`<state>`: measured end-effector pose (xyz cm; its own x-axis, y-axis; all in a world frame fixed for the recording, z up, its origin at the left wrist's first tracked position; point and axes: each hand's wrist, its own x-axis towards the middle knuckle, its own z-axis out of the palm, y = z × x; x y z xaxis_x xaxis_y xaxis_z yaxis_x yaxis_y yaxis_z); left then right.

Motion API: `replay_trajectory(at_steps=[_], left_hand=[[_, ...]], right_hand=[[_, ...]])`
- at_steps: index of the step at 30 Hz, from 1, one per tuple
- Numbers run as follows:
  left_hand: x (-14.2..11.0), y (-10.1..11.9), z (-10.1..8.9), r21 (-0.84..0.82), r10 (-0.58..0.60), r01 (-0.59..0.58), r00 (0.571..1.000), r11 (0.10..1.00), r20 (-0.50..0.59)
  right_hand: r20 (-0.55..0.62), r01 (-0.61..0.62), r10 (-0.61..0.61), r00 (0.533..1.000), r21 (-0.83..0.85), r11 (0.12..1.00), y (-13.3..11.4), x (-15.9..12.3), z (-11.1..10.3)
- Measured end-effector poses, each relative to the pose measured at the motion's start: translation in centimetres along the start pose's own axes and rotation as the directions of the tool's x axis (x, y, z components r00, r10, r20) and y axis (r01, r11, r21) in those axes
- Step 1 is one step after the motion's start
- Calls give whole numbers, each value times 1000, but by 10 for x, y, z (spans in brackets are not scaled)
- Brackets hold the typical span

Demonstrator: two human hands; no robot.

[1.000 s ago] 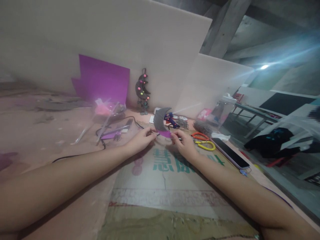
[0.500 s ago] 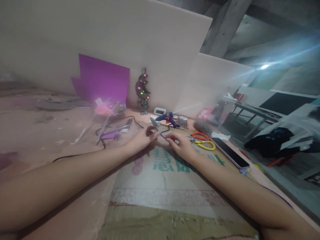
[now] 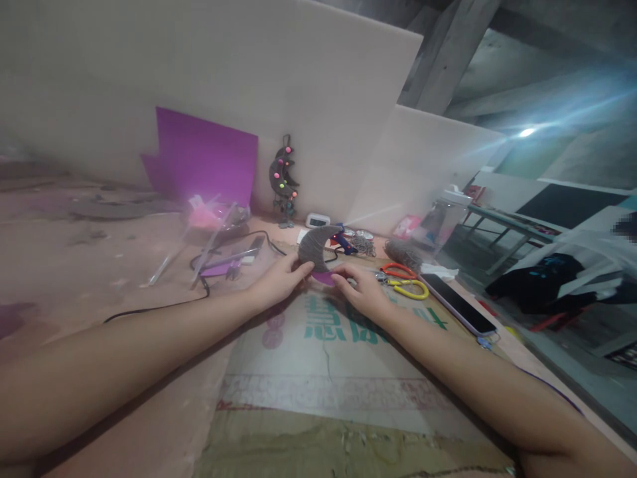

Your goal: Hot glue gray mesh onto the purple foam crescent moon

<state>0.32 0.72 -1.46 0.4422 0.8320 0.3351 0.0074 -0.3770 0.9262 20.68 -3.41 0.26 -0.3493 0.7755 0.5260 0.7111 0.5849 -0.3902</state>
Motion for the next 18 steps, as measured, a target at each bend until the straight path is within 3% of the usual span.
replay_trajectory(at_steps=[10, 18], left_hand=[[-2, 3, 1, 72, 17, -20, 999, 997, 37], [-4, 5, 3, 70, 34, -39, 996, 997, 77]], right_hand=[[39, -83, 82, 996, 26, 996, 1, 1, 0], [48, -57, 56, 997, 20, 998, 2, 0, 1]])
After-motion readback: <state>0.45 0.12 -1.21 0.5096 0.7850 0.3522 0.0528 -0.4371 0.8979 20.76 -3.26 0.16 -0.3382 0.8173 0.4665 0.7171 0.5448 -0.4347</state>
